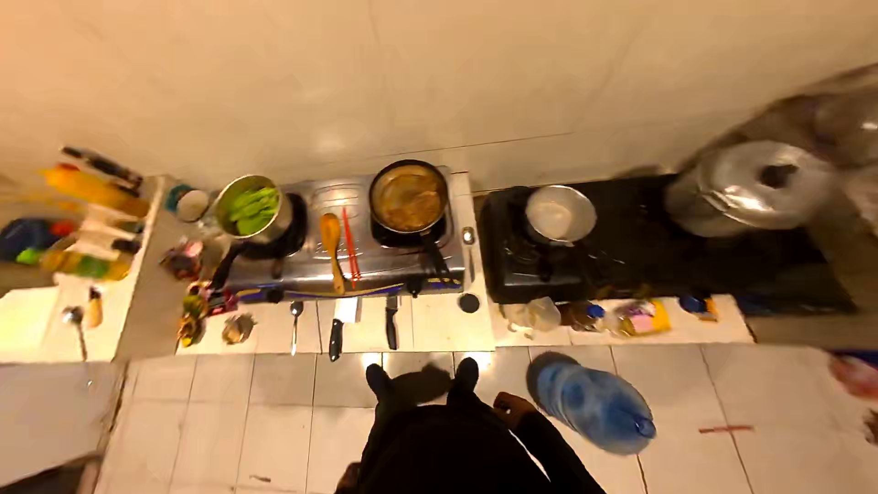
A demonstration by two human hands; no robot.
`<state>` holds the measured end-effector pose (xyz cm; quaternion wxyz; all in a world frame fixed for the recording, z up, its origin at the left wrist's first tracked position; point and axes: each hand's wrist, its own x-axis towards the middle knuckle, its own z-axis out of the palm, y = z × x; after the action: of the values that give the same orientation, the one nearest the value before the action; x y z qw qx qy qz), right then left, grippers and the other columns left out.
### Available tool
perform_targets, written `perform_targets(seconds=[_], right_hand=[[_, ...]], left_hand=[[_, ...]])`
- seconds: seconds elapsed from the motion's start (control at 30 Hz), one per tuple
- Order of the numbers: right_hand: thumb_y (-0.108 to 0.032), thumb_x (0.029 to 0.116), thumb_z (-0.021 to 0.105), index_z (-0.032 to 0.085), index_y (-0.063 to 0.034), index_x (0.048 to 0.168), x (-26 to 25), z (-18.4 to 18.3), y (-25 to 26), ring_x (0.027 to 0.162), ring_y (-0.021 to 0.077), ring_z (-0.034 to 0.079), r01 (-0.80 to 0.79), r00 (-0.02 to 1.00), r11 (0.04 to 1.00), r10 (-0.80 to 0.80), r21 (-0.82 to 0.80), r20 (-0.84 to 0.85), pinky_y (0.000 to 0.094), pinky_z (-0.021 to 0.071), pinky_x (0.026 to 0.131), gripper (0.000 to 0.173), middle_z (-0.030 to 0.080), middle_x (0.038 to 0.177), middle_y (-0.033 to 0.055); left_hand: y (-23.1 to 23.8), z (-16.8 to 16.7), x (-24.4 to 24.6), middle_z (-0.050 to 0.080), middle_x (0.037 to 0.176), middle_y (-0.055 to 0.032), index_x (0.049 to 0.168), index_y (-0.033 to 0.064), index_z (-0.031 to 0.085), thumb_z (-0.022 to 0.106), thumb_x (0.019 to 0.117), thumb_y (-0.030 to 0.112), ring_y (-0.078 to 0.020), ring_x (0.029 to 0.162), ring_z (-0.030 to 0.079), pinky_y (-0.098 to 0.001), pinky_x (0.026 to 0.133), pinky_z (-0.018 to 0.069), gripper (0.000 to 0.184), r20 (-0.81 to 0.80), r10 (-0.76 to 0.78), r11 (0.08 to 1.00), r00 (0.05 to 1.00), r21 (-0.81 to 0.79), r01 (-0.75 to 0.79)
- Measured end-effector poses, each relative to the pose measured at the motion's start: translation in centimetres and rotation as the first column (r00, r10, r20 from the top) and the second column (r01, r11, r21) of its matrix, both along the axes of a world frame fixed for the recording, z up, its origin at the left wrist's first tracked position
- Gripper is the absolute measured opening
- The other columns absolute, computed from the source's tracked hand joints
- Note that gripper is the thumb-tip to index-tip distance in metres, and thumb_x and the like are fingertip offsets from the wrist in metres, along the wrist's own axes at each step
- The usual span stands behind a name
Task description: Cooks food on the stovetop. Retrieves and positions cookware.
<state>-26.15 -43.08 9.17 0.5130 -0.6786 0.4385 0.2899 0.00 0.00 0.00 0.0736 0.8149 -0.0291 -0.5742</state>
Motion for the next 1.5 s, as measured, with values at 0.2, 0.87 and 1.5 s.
perform_targets(seconds=[0.2,0.87,1.5], right_hand=[[-0.025,0.1026,0.061,0.067,0.0011,0.122,16.5,12.5,-3.4,0.110,0.0352,0.068,-0.132,0.927,0.978,0.179,-0.159,0.329,0.0538,0.0518,0.101,0.034,0.071,0.113,0.0211],[-0.019,0.1018,0.057,0.037,0.0010,0.155,50.2,13.7,-2.4,0.134,0.0399,0.055,0.171,0.972,0.852,-0.227,-0.494,-0.055,0.0534,0.0456,0.111,0.060,0.049,0.150,0.0275],[-0.012,0.0974,0.061,0.067,-0.0003,0.123,68.8,27.6,-0.3,0.114,0.0454,0.066,-0.373,0.928,0.719,0.291,-0.587,-0.234,0.0672,0.0504,0.092,0.029,0.068,0.121,0.0265]], left_hand=[[-10.0,18.4,1.8,0.056,0.140,-0.0289,0.143,-0.0056,0.051,0.061,0.1023,0.011,-0.0398,0.124,0.061,-0.0495,0.106,0.0486,0.045,0.179,0.229,0.969,0.957,-0.139,-0.206],[-3.5,21.7,31.5,0.065,0.128,-0.0223,0.137,-0.0048,0.054,0.051,0.1049,0.006,-0.0310,0.106,0.070,-0.0470,0.089,0.0580,0.034,0.023,0.384,0.821,0.923,-0.465,-0.330],[-0.4,19.0,37.8,0.066,0.126,-0.0247,0.138,-0.0051,0.053,0.051,0.1068,0.010,-0.0340,0.105,0.071,-0.0495,0.087,0.0585,0.035,-0.079,0.513,0.771,0.855,-0.394,-0.499]])
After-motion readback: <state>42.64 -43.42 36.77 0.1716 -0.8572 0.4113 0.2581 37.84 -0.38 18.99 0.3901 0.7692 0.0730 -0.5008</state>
